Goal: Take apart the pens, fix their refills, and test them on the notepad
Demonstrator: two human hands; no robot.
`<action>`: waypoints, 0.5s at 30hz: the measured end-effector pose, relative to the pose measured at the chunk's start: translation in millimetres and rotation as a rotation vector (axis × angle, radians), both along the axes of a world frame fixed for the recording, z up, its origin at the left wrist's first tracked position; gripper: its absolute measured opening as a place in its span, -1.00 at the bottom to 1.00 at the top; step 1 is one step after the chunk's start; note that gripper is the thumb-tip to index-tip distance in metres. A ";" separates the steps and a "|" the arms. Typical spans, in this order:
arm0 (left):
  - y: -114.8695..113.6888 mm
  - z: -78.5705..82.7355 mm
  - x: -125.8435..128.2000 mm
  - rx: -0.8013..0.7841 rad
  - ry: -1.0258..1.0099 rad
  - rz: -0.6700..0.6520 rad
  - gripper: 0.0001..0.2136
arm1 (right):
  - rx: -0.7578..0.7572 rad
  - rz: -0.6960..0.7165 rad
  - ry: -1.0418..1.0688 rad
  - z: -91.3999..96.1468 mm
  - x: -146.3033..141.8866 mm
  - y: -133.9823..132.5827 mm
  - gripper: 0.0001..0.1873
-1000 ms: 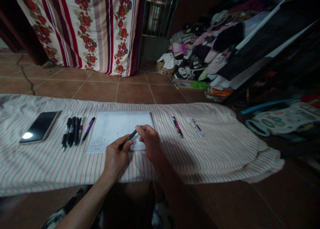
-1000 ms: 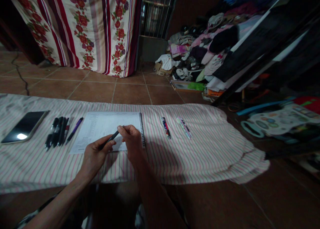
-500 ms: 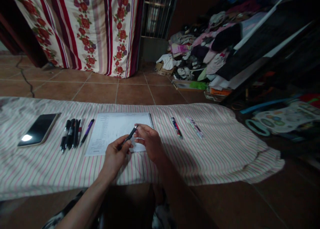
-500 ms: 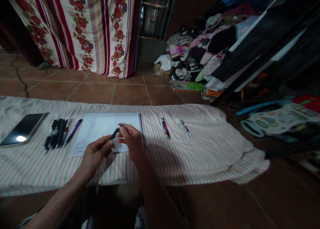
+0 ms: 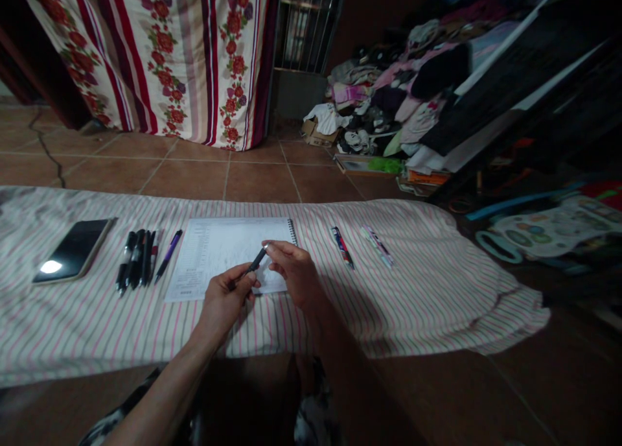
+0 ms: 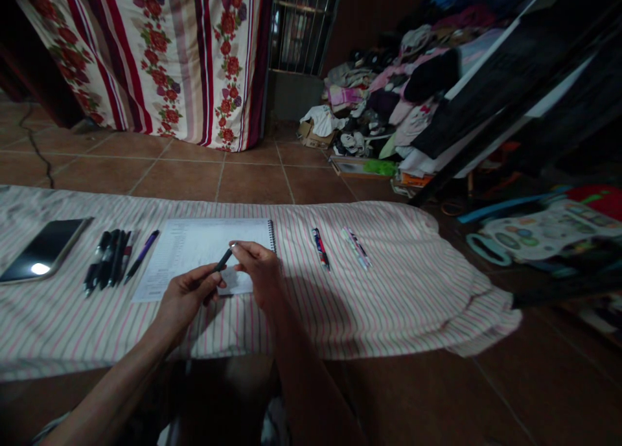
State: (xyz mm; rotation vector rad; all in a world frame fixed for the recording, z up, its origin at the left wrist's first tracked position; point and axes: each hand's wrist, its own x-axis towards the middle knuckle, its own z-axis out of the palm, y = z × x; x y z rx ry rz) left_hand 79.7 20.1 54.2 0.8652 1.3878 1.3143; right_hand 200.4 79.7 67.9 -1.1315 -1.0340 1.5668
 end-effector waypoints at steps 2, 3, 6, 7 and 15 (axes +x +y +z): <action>0.5 -2.1 -0.2 0.033 0.072 0.019 -0.69 | 0.029 -0.014 -0.035 -2.4 -1.7 0.6 -0.72; 0.5 -3.1 -0.4 0.045 0.111 0.030 -0.70 | 0.046 -0.023 -0.053 -3.7 -2.9 0.8 -0.73; -0.2 -4.4 -1.3 0.057 0.203 0.055 -0.72 | 0.066 -0.069 -0.087 -7.0 -7.6 1.1 -0.74; -0.5 -4.3 -1.5 0.054 0.215 0.057 -0.72 | 0.062 -0.079 -0.089 -7.6 -9.0 1.0 -0.73; 0.2 1.2 -1.3 0.021 0.093 -0.008 -0.70 | 0.010 0.050 0.078 -2.4 -7.2 -4.5 -0.68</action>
